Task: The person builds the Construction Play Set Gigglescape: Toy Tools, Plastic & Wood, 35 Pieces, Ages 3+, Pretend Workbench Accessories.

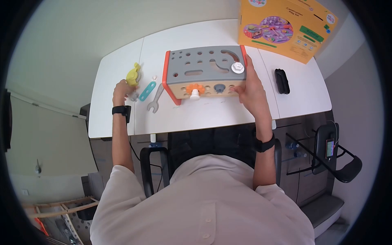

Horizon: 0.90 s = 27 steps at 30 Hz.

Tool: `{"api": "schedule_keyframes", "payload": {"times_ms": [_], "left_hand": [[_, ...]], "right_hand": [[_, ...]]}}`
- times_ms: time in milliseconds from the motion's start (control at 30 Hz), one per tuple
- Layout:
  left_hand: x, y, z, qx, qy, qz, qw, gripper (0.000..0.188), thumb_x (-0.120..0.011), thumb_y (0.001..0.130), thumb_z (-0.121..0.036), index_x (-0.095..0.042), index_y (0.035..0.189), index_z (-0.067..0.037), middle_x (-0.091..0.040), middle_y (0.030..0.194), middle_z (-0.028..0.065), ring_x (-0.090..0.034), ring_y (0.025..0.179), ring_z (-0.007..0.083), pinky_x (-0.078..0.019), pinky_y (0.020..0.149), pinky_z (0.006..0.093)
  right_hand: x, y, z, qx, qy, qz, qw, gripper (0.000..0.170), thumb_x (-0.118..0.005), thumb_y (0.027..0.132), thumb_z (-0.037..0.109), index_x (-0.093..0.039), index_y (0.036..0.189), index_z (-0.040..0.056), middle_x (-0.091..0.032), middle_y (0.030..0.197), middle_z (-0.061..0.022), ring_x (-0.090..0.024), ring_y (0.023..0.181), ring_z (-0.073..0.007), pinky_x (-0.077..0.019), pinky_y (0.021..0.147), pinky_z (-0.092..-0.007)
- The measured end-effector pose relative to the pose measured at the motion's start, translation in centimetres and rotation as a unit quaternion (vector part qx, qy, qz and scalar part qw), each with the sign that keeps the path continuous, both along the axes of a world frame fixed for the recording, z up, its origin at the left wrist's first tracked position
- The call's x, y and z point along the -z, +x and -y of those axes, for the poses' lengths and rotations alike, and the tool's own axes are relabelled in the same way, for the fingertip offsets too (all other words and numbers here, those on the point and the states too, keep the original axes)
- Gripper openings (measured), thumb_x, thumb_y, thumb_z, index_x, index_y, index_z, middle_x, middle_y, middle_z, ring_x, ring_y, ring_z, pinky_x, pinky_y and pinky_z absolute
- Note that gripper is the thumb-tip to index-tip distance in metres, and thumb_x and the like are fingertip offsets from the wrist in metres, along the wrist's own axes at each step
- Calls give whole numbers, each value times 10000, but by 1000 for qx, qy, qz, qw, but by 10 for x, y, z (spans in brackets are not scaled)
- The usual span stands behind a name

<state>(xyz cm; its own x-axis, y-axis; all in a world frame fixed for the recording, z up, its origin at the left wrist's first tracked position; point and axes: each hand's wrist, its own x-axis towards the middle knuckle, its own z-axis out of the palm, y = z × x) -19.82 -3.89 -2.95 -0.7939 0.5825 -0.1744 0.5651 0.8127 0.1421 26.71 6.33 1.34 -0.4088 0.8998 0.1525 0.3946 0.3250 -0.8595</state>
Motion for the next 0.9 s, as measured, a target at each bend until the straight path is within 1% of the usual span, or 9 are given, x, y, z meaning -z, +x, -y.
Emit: {"api": "schedule_keyframes", "payload": {"times_ms": [133, 200, 300, 433, 500, 633, 733, 833, 900], "left_hand": [[8, -7, 5, -15, 9, 68, 998, 495, -854, 765, -356, -689, 1098, -28, -737, 1062, 192, -723, 992, 346, -586, 844, 437], [28, -24, 6, 1, 53, -5, 999, 437, -830, 758, -266, -691, 1086, -12, -733, 1052, 203, -722, 979, 356, -583, 842, 444], [30, -33, 8, 9, 128, -16, 992, 426, -804, 749, -212, -683, 1101, -5, -731, 1024, 207, -718, 968, 371, -577, 839, 449], [-1, -10, 6, 42, 250, -42, 966, 423, -804, 767, -197, -672, 1114, 6, -725, 1022, 213, -711, 964, 385, -568, 838, 452], [-12, -2, 6, 103, 306, -98, 941, 417, -784, 817, -178, -658, 1170, 4, -735, 972, 199, -738, 868, 322, -574, 776, 405], [-19, 5, 5, 95, 293, -73, 948, 434, -789, 825, -160, -649, 1201, 4, -732, 990, 203, -735, 867, 332, -576, 770, 406], [-19, 11, 5, 85, 296, -58, 950, 448, -790, 811, -150, -650, 1207, 6, -717, 1044, 220, -703, 965, 379, -559, 847, 450], [-20, 16, 6, 92, 343, -39, 934, 444, -794, 805, -133, -652, 1200, 10, -716, 1025, 219, -710, 960, 367, -560, 843, 439], [-23, 17, 7, 149, 416, -33, 897, 441, -770, 848, -92, -613, 1245, 16, -708, 1074, 182, -724, 941, 322, -571, 826, 400]], "right_hand": [[0, 0, 0, -5, 14, 0, 1000, 1058, -789, 758, -75, -176, 1602, 102, -506, 1476, -222, -537, 1332, -350, -486, 1058, -421], [4, 1, -1, -9, 17, -4, 1000, 1057, -790, 760, -72, -176, 1602, 103, -505, 1477, -221, -535, 1335, -351, -485, 1060, -423], [5, 1, -1, -7, 16, -4, 1000, 1054, -791, 762, -64, -176, 1601, 103, -506, 1476, -221, -531, 1339, -353, -483, 1063, -428], [-4, 0, 3, 2, 12, 15, 1000, 1049, -789, 765, -61, -178, 1601, 107, -513, 1466, -224, -533, 1335, -356, -482, 1067, -437], [-4, -1, 2, -1, -2, 11, 1000, 1048, -788, 766, -61, -177, 1601, 107, -512, 1465, -225, -532, 1336, -356, -479, 1071, -439], [4, 2, -2, -15, 15, -17, 1000, 1047, -786, 770, -61, -174, 1602, 107, -518, 1459, -227, -534, 1332, -356, -475, 1076, -438], [3, 1, -1, -12, 23, -9, 1000, 1044, -782, 773, -65, -172, 1603, 105, -521, 1457, -227, -535, 1331, -356, -474, 1078, -438], [2, 1, 0, -6, 18, -3, 1000, 1048, -784, 770, -67, -172, 1603, 103, -520, 1458, -226, -536, 1329, -357, -474, 1080, -437], [0, 0, 0, -6, 17, -3, 1000, 1051, -788, 768, -63, -172, 1603, 102, -519, 1458, -227, -533, 1332, -358, -472, 1081, -437]]}}
